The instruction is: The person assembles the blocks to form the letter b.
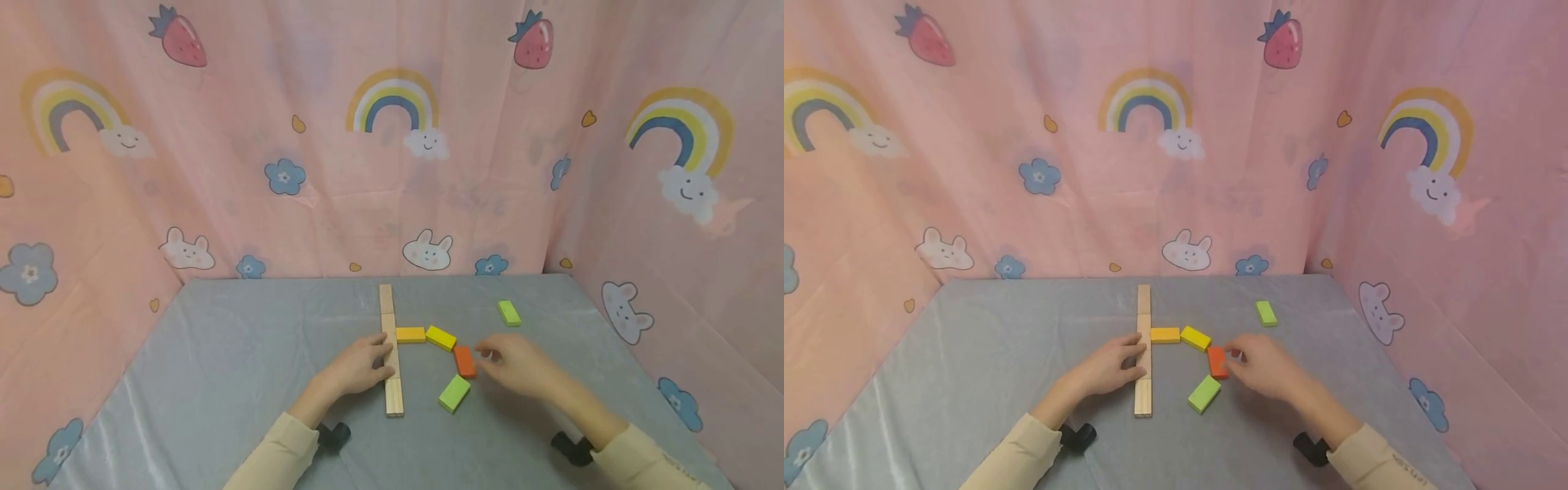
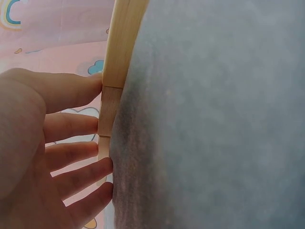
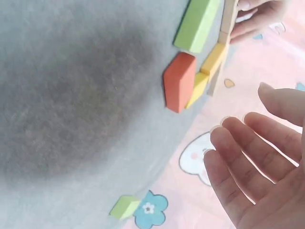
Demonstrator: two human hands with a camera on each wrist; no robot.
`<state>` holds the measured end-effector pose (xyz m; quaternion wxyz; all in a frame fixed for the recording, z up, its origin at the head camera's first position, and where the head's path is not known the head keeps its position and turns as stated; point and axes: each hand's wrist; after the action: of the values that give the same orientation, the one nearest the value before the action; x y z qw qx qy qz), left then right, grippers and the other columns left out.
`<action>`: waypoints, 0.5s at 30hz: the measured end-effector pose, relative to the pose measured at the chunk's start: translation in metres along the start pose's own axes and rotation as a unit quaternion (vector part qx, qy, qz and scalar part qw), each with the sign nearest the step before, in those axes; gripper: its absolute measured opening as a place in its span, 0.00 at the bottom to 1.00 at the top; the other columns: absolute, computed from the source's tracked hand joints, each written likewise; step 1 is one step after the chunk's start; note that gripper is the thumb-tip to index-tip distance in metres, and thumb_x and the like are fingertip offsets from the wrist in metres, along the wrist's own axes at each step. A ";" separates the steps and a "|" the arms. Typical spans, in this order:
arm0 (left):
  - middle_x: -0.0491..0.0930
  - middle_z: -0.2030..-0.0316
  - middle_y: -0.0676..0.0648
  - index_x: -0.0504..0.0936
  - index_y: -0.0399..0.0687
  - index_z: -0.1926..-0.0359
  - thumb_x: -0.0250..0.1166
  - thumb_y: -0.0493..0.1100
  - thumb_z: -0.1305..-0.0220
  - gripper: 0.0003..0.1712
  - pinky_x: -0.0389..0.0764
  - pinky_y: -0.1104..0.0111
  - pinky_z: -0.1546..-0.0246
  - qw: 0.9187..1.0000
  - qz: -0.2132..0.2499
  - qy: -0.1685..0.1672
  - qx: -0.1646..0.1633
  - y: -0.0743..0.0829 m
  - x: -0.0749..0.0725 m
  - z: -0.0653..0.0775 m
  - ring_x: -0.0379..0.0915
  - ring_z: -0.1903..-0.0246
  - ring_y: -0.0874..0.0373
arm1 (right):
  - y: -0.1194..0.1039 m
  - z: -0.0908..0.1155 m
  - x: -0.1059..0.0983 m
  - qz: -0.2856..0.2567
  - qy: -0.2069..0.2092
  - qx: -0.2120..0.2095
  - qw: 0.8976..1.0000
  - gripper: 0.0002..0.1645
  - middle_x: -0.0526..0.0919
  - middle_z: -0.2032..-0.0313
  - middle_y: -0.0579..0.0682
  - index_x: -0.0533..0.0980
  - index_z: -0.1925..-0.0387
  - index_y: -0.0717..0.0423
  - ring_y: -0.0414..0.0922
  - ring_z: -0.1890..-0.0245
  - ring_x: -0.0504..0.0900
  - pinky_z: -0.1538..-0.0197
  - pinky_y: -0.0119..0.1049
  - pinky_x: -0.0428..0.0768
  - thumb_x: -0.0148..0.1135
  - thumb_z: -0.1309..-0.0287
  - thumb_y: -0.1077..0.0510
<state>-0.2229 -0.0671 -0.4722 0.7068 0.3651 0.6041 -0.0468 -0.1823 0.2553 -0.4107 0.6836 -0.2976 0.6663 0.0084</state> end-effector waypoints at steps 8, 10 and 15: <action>0.64 0.27 0.38 0.74 0.40 0.30 0.64 0.50 0.28 0.31 0.68 0.51 0.31 1.000 -0.001 0.000 0.000 0.000 0.000 0.000 0.63 0.29 0.41 | 0.008 -0.007 -0.011 -0.021 0.022 0.009 0.999 0.11 0.86 0.62 0.43 0.85 0.54 0.59 0.42 0.62 0.81 0.58 0.41 0.84 0.68 0.37 0.59; 0.64 0.27 0.38 0.74 0.40 0.30 0.64 0.50 0.28 0.31 0.67 0.51 0.31 1.000 -0.002 -0.001 0.001 0.001 0.000 0.000 0.63 0.29 0.41 | 0.012 -0.010 -0.013 -0.026 0.030 0.015 0.999 0.11 0.86 0.62 0.44 0.85 0.54 0.58 0.43 0.62 0.81 0.57 0.43 0.84 0.68 0.36 0.59; 0.64 0.27 0.38 0.74 0.40 0.30 0.64 0.50 0.28 0.31 0.67 0.51 0.31 1.000 0.000 -0.003 -0.002 0.001 0.000 0.000 0.62 0.29 0.42 | 0.022 -0.015 -0.015 -0.054 0.051 0.042 0.996 0.12 0.86 0.62 0.46 0.84 0.54 0.61 0.45 0.61 0.81 0.57 0.43 0.84 0.66 0.35 0.59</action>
<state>-0.2227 -0.0666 -0.4714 0.7093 0.3640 0.6019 -0.0468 -0.2070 0.2728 -0.4043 0.6603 -0.3048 0.6826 -0.0717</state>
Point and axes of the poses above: each hand's wrist, its own z-axis away from the middle knuckle, its own x-axis out of the palm, y = z × x
